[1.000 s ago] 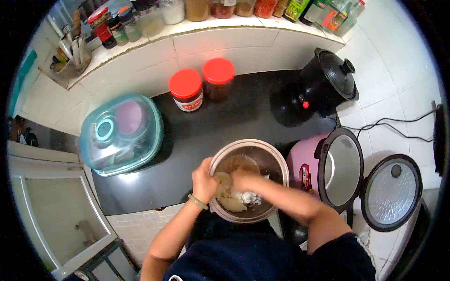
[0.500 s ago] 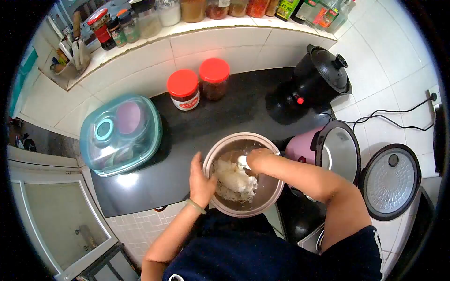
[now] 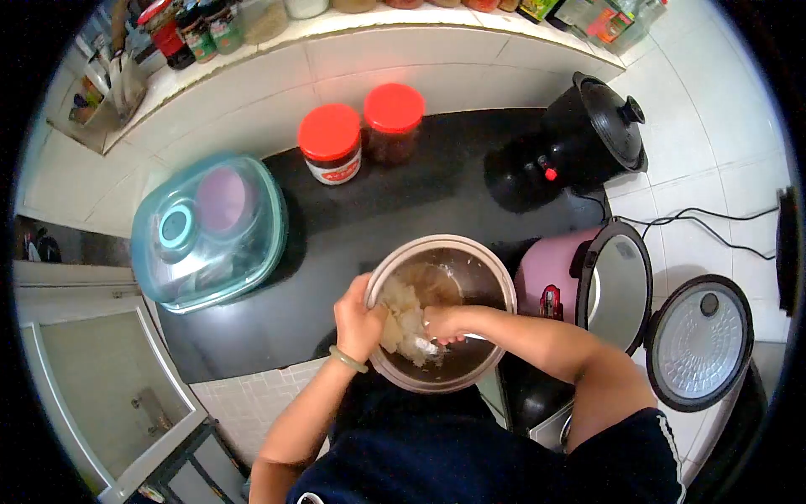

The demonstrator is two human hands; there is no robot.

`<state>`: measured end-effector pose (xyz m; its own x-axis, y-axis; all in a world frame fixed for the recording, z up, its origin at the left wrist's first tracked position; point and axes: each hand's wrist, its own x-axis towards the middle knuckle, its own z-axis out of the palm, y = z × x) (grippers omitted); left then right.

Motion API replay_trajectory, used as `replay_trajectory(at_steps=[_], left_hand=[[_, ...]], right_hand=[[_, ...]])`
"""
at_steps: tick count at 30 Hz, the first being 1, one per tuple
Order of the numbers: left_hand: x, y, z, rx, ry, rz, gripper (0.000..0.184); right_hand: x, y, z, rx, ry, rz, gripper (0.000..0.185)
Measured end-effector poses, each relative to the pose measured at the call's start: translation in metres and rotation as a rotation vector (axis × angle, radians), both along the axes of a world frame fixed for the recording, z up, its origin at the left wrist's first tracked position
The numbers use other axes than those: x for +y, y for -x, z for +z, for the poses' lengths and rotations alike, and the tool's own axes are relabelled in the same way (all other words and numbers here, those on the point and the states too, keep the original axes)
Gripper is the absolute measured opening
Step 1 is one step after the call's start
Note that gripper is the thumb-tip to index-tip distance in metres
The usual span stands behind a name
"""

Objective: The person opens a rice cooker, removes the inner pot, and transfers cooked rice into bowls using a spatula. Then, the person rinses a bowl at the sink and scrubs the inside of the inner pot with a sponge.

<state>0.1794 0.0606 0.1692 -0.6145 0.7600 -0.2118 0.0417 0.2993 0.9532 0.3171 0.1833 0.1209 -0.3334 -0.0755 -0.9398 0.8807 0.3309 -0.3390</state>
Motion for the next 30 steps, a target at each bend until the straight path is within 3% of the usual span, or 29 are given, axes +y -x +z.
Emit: replay_trajectory(at_steps=[4, 6, 7, 8, 9, 10, 12, 13, 15, 17, 20, 23, 24, 26, 28, 30], left_hand=[[0.023, 0.015, 0.000, 0.087, 0.008, -0.190, 0.031], [0.028, 0.020, 0.000, 0.029, 0.026, -0.228, 0.025], [0.029, 0.021, -0.007, 0.013, -0.067, -0.145, 0.023], [0.031, 0.022, -0.004, -0.006, -0.160, -0.061, 0.022], [0.024, 0.023, 0.004, 0.030, -0.048, -0.035, 0.023], [0.018, 0.021, 0.008, 0.036, -0.051, -0.040, 0.023], [-0.001, 0.014, 0.011, 0.085, -0.132, 0.065, 0.028], [-0.009, 0.009, 0.008, 0.052, -0.119, 0.031, 0.034], [-0.011, -0.006, 0.011, -0.078, -0.118, -0.021, 0.052], [-0.013, -0.011, 0.003, 0.091, -0.060, -0.106, 0.069], [-0.007, -0.014, 0.009, 0.035, -0.114, -0.074, 0.063], [-0.005, -0.011, 0.006, 0.048, -0.094, -0.045, 0.059], [-0.004, -0.008, 0.005, 0.048, -0.091, -0.043, 0.059], [0.000, -0.003, 0.003, 0.062, -0.121, -0.080, 0.056], [0.003, 0.001, 0.008, 0.049, -0.074, -0.078, 0.055], [0.006, 0.005, 0.009, 0.032, -0.018, -0.078, 0.053]], right_hand=[[0.010, -0.004, 0.030, 0.020, -0.011, -0.171, 0.020], [0.025, -0.012, 0.056, -0.087, -0.117, 0.092, 0.018], [0.026, -0.016, 0.073, -0.084, -0.122, 0.082, 0.018], [0.026, -0.020, 0.092, 0.000, -0.312, 0.283, 0.023], [0.025, -0.022, 0.107, 0.085, -0.502, 0.488, 0.030], [0.024, -0.021, 0.117, 0.089, -0.507, 0.482, 0.030], [0.019, -0.019, 0.133, 0.180, -0.778, 0.312, 0.050], [0.023, -0.009, 0.145, 0.202, -0.718, 0.264, 0.056], [0.026, -0.001, 0.115, 0.207, -0.793, 0.158, 0.052], [0.027, 0.011, 0.081, 0.187, -0.819, 0.048, 0.050], [0.015, 0.022, 0.062, 0.320, -0.992, 0.017, 0.045], [0.011, 0.020, 0.049, 0.497, -1.179, 0.435, 0.039], [0.012, 0.021, 0.043, 0.499, -1.176, 0.437, 0.039], [0.014, 0.031, 0.043, 0.559, -0.923, 0.604, 0.028], [0.016, 0.038, 0.046, 0.675, -1.035, 0.556, 0.019], [0.029, 0.048, 0.048, 0.764, -0.815, 0.638, 0.016]])
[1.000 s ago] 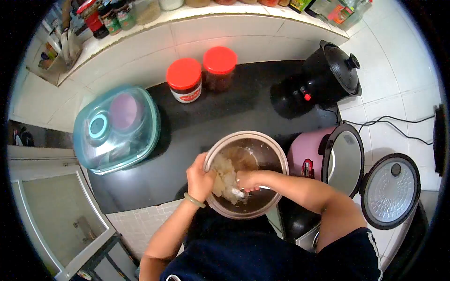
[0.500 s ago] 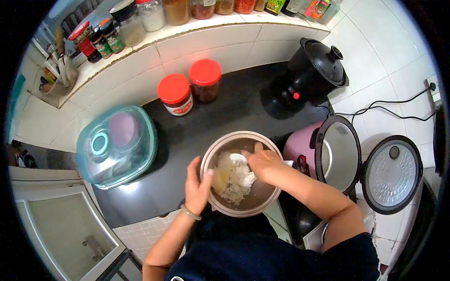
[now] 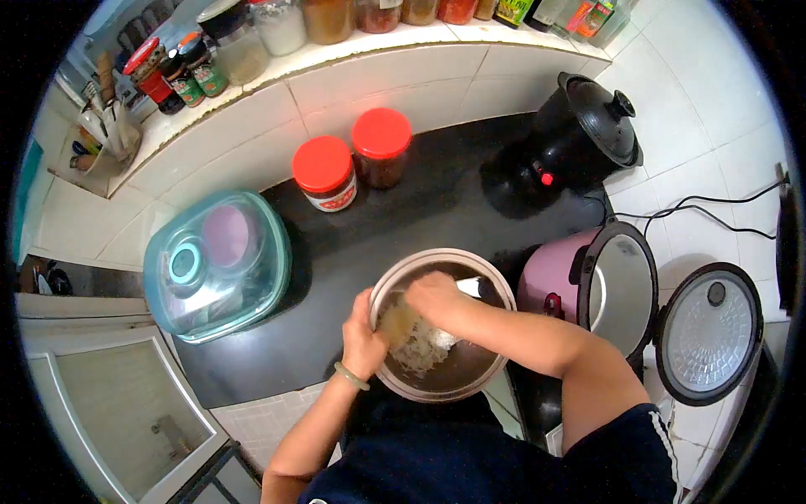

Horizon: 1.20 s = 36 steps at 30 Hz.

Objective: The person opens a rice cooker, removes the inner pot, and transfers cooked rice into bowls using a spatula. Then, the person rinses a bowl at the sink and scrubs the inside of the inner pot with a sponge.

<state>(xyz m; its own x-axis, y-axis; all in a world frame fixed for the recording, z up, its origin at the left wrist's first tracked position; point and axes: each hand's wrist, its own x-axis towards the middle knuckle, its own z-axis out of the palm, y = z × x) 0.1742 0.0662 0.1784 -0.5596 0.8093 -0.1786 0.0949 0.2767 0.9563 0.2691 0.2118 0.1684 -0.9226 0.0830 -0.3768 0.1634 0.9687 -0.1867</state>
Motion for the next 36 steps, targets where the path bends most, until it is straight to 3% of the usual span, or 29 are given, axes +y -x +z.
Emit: replay_trajectory(at_steps=[2, 3, 4, 6, 7, 8, 10, 12, 14, 16, 17, 18, 20, 23, 26, 28, 29, 31, 33, 34, 36], left_hand=[[0.006, 0.008, -0.001, 0.145, -0.002, -0.050, 0.052], [0.007, 0.011, -0.005, 0.147, 0.010, -0.068, 0.052], [0.007, 0.015, -0.005, 0.150, 0.014, -0.067, 0.052], [0.011, 0.025, -0.002, 0.264, 0.004, -0.174, 0.054], [0.013, 0.028, -0.002, 0.267, 0.003, -0.164, 0.054], [0.013, 0.030, -0.003, 0.273, 0.028, -0.195, 0.053], [0.015, 0.035, -0.003, 0.290, 0.072, -0.262, 0.053], [0.021, 0.035, 0.000, 0.265, 0.045, -0.270, 0.051], [0.026, 0.033, -0.005, 0.214, -0.040, -0.317, 0.052], [0.026, 0.033, -0.006, 0.223, 0.029, -0.384, 0.051], [0.027, 0.031, -0.008, 0.233, -0.003, -0.308, 0.051], [0.026, 0.030, -0.008, 0.244, -0.033, -0.232, 0.052], [0.013, 0.024, -0.005, 0.270, -0.025, -0.172, 0.054], [-0.021, -0.003, -0.007, 0.240, -0.037, 0.182, 0.054], [-0.038, -0.021, -0.009, 0.211, 0.061, 0.116, 0.054], [-0.034, -0.021, -0.007, 0.146, 0.086, 0.150, 0.051], [-0.033, -0.019, -0.010, 0.182, 0.062, 0.154, 0.047], [-0.028, -0.013, -0.010, 0.219, 0.028, 0.158, 0.044], [-0.021, -0.006, -0.009, 0.229, 0.084, 0.115, 0.039], [-0.018, -0.002, -0.007, 0.224, 0.085, 0.120, 0.039], [-0.006, 0.008, -0.004, 0.313, 0.024, 0.008, 0.036]], right_hand=[[0.002, 0.019, 0.000, -0.113, 0.025, 0.032, 0.016], [0.000, 0.025, -0.048, 0.047, 0.101, 0.027, 0.015], [-0.012, 0.026, -0.059, 0.050, 0.105, 0.028, 0.015], [-0.033, 0.026, -0.067, 0.287, 0.207, -0.088, 0.015], [-0.032, 0.016, -0.037, 0.381, 0.237, -0.092, 0.014], [-0.035, 0.008, -0.038, 0.296, 0.099, 0.131, 0.014], [-0.048, -0.007, 0.000, -0.109, 0.075, 0.099, 0.018], [-0.063, -0.030, -0.022, -0.002, -0.039, 0.027, 0.018], [-0.067, -0.036, -0.003, -0.132, -0.097, -0.051, 0.026], [-0.056, -0.049, 0.004, -0.099, 0.193, -0.423, 0.038], [-0.040, -0.042, 0.029, -0.328, 0.273, -0.421, 0.045], [-0.029, -0.042, 0.040, -0.369, 0.228, -0.398, 0.041], [-0.013, -0.037, 0.046, -0.253, 0.235, -0.654, 0.026], [0.001, -0.021, 0.038, -0.177, 0.071, -0.432, 0.018], [-0.001, 0.012, 0.011, -0.300, 0.047, -0.311, 0.016], [-0.011, 0.015, -0.004, -0.302, 0.327, -0.405, 0.018], [-0.019, 0.018, -0.004, -0.391, 0.226, -0.284, 0.021], [-0.030, -0.001, -0.019, -0.473, 0.335, -0.365, 0.022], [-0.041, -0.021, -0.004, -0.587, 0.343, -0.287, 0.024], [-0.049, -0.029, 0.020, -0.614, 0.247, -0.133, 0.025], [-0.049, -0.047, 0.026, -0.568, 0.263, -0.185, 0.026]])
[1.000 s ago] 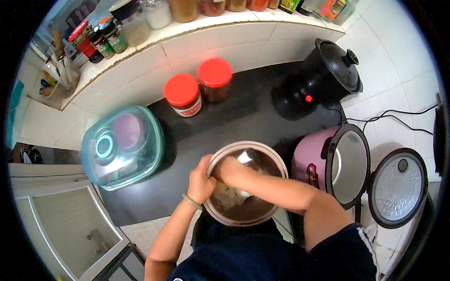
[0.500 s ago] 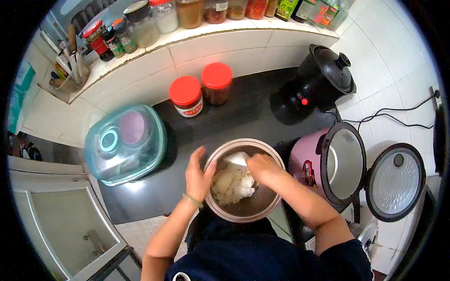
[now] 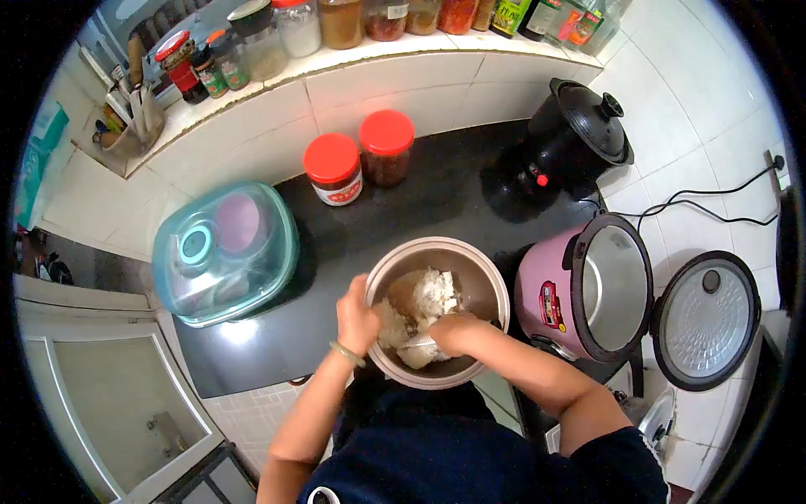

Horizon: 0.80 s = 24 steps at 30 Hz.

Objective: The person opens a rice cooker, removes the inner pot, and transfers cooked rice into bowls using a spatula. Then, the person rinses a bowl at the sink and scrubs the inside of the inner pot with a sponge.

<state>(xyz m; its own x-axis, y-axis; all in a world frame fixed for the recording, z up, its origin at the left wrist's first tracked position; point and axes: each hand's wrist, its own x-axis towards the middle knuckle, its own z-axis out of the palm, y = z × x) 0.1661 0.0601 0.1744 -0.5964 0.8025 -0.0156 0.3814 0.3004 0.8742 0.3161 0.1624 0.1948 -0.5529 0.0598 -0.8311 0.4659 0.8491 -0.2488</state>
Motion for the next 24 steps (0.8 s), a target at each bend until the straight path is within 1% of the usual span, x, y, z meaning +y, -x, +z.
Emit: replay_trajectory(at_steps=[1, 2, 3, 4, 5, 6, 7, 8, 9, 10, 12, 13, 14, 16, 17, 18, 19, 20, 21, 22, 24], left_hand=[[0.006, 0.009, -0.006, -0.073, -0.044, -0.082, 0.038], [0.013, 0.021, -0.016, -0.149, -0.074, -0.165, 0.037], [0.017, 0.025, -0.024, -0.353, -0.130, -0.128, 0.034], [0.022, 0.028, -0.018, -0.553, -0.185, -0.094, 0.032], [0.019, 0.031, -0.006, -0.537, -0.129, -0.028, 0.028], [0.014, 0.029, -0.006, -0.529, -0.125, -0.043, 0.028], [0.004, 0.024, -0.007, -0.487, -0.169, 0.071, 0.030], [-0.007, 0.018, -0.009, -0.443, -0.214, 0.187, 0.033], [-0.016, 0.010, -0.013, -0.480, -0.239, 0.197, 0.039], [-0.022, 0.001, -0.003, -0.466, -0.207, 0.167, 0.041], [-0.022, -0.018, 0.001, -0.507, -0.184, 0.180, 0.044], [-0.021, -0.018, -0.004, -0.489, -0.119, 0.088, 0.043], [-0.018, -0.024, -0.008, -0.471, -0.201, 0.128, 0.044], [-0.016, -0.023, -0.013, -0.521, -0.273, 0.100, 0.051], [-0.017, -0.023, -0.015, -0.525, -0.267, 0.106, 0.051], [-0.018, -0.023, -0.018, -0.440, -0.223, 0.125, 0.052], [-0.016, -0.021, -0.017, -0.354, -0.183, 0.143, 0.054], [-0.016, -0.018, -0.015, -0.352, -0.185, 0.151, 0.054], [-0.017, -0.013, -0.011, -0.214, -0.085, 0.125, 0.053], [-0.017, -0.007, -0.009, -0.077, 0.015, 0.097, 0.053], [-0.014, 0.001, -0.008, -0.072, -0.002, 0.069, 0.052]], right_hand=[[0.000, -0.007, 0.003, 0.044, -0.003, -0.061, 0.028], [0.002, -0.009, 0.011, 0.043, 0.003, -0.064, 0.028], [0.010, -0.008, 0.021, 0.057, -0.064, -0.095, 0.029], [0.018, -0.006, 0.029, 0.075, -0.134, -0.130, 0.030], [0.025, -0.003, 0.035, 0.162, -0.154, -0.149, 0.031], [0.033, 0.000, 0.040, 0.249, -0.176, -0.171, 0.031], [0.036, 0.007, 0.048, 0.330, -0.157, -0.276, 0.034], [0.038, 0.013, 0.036, 0.464, -0.217, -0.251, 0.039], [0.040, 0.018, 0.030, 0.500, -0.174, -0.278, 0.033], [0.041, 0.028, 0.033, 0.535, -0.129, -0.299, 0.027], [0.040, 0.045, 0.018, 0.501, -0.110, -0.273, 0.027], [0.039, 0.053, 0.010, 0.463, -0.097, -0.248, 0.026], [0.037, 0.060, 0.004, 0.466, -0.094, -0.244, 0.026], [0.033, 0.068, -0.007, 0.396, -0.138, -0.109, 0.016], [0.034, 0.073, -0.012, 0.387, -0.130, -0.071, 0.017], [0.036, 0.078, -0.017, 0.385, -0.124, -0.068, 0.017], [0.038, 0.087, -0.002, 0.297, -0.112, 0.000, 0.018], [0.040, 0.092, 0.006, 0.209, -0.101, 0.073, 0.020], [0.044, 0.094, -0.014, 0.191, -0.046, 0.046, 0.022], [0.044, 0.091, -0.016, 0.194, -0.046, 0.052, 0.022], [0.042, 0.080, -0.020, 0.168, -0.033, -0.009, 0.024]])
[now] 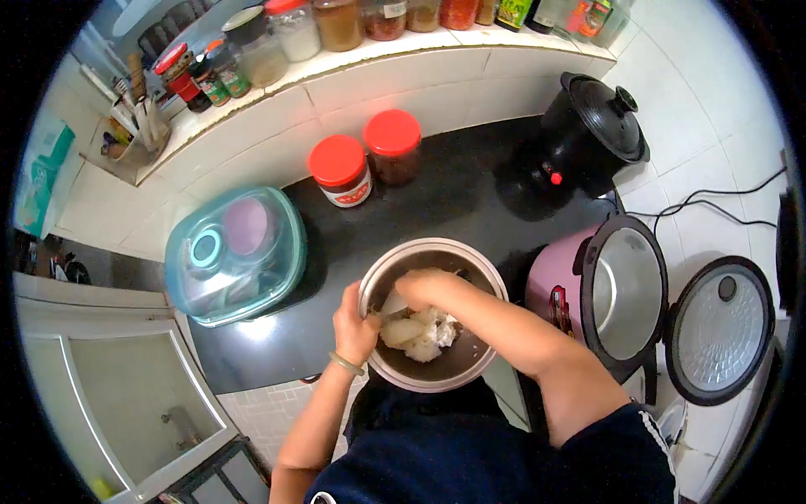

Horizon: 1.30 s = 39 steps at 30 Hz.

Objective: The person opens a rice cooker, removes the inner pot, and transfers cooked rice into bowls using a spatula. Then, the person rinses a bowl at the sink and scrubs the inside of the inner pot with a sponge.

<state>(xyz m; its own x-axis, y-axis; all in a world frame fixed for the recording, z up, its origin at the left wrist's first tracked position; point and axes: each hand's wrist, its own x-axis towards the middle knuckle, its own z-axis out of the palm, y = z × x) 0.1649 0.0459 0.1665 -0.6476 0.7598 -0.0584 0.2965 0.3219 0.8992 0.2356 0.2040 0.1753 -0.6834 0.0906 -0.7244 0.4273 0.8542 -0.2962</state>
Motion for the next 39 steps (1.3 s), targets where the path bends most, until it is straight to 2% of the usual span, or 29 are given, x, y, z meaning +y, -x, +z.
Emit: replay_trajectory(at_steps=[2, 4, 5, 6, 8, 9, 12, 13, 14, 16, 17, 19, 20, 22, 24, 25, 26, 28, 29, 30, 32, 34, 36, 38, 39], left_hand=[[0.000, 0.005, 0.000, 0.009, -0.010, -0.024, 0.050], [0.004, 0.014, -0.005, -0.065, 0.015, -0.075, 0.047], [0.006, 0.018, -0.009, -0.243, -0.065, -0.111, 0.040], [0.003, 0.017, -0.012, -0.240, -0.070, -0.111, 0.040], [0.000, 0.007, 0.009, -0.628, -0.218, 0.140, 0.031], [-0.006, 0.004, 0.006, -0.694, -0.216, 0.194, 0.028], [-0.010, -0.012, 0.005, -0.629, -0.154, 0.139, 0.028], [-0.010, -0.012, -0.011, -0.524, -0.229, 0.095, 0.036], [-0.009, -0.010, -0.011, -0.525, -0.229, 0.097, 0.036], [-0.008, -0.004, -0.006, -0.108, -0.046, 0.042, 0.046], [-0.005, -0.001, 0.006, -0.099, 0.029, 0.021, 0.049], [-0.002, 0.009, 0.009, -0.037, 0.082, -0.009, 0.049], [0.002, 0.013, 0.009, 0.014, 0.134, -0.040, 0.048], [0.008, 0.018, 0.007, -0.019, 0.051, -0.039, 0.047], [0.006, 0.023, 0.005, -0.053, -0.084, -0.069, 0.046], [0.000, 0.021, -0.004, -0.067, -0.105, 0.003, 0.051], [-0.009, 0.015, -0.006, -0.068, -0.106, 0.002, 0.051], [-0.024, -0.003, -0.011, -0.163, -0.064, 0.207, 0.055], [-0.024, -0.012, -0.003, -0.136, -0.038, 0.182, 0.056], [-0.026, -0.019, 0.005, -0.110, -0.010, 0.159, 0.057], [-0.025, -0.019, -0.008, -0.127, -0.121, 0.166, 0.055], [-0.022, -0.018, -0.001, -0.095, -0.074, 0.179, 0.054], [-0.017, -0.011, 0.002, -0.056, -0.037, 0.189, 0.053], [-0.014, -0.006, -0.002, -0.025, -0.017, 0.181, 0.049], [-0.014, -0.002, 0.000, -0.029, -0.016, 0.188, 0.049]], right_hand=[[-0.003, -0.009, -0.013, 0.001, -0.007, 0.004, 0.025], [0.002, -0.021, -0.016, 0.016, 0.030, -0.098, 0.025], [0.002, -0.026, 0.000, 0.086, 0.005, -0.079, 0.024], [0.002, -0.026, 0.015, 0.089, 0.000, -0.079, 0.024], [0.000, -0.026, 0.055, 0.277, -0.010, -0.135, 0.018], [-0.002, -0.026, 0.060, 0.388, 0.024, -0.120, 0.017], [-0.014, -0.011, 0.045, 0.353, 0.001, -0.028, 0.020], [-0.023, -0.006, 0.046, 0.328, -0.100, 0.069, 0.020], [-0.030, 0.000, 0.025, 0.365, -0.068, 0.098, 0.021], [-0.031, 0.003, 0.005, 0.318, -0.087, 0.100, 0.024], [-0.030, 0.003, 0.004, 0.322, -0.088, 0.112, 0.024], [-0.025, -0.003, 0.003, 0.215, 0.005, 0.003, 0.025], [-0.022, -0.009, 0.009, 0.199, 0.013, -0.138, 0.027], [-0.007, -0.016, 0.026, -0.033, 0.061, -0.114, 0.028], [0.005, -0.027, 0.037, 0.010, -0.034, -0.164, 0.025], [0.010, -0.029, 0.031, 0.040, -0.153, -0.145, 0.024], [0.010, -0.026, 0.026, 0.038, -0.155, -0.147, 0.024], [0.007, -0.021, 0.020, 0.080, -0.311, -0.116, 0.022], [0.004, -0.014, 0.019, 0.079, -0.314, -0.117, 0.022], [0.000, -0.005, 0.018, 0.059, -0.334, -0.053, 0.021], [-0.007, 0.014, 0.015, 0.020, -0.371, 0.081, 0.020], [-0.002, 0.030, 0.005, -0.020, -0.243, 0.155, 0.023], [-0.015, 0.040, 0.004, 0.009, -0.201, 0.085, 0.026], [-0.030, 0.047, -0.007, -0.086, -0.199, 0.280, 0.029], [-0.045, 0.044, -0.011, -0.115, -0.225, 0.290, 0.029]])
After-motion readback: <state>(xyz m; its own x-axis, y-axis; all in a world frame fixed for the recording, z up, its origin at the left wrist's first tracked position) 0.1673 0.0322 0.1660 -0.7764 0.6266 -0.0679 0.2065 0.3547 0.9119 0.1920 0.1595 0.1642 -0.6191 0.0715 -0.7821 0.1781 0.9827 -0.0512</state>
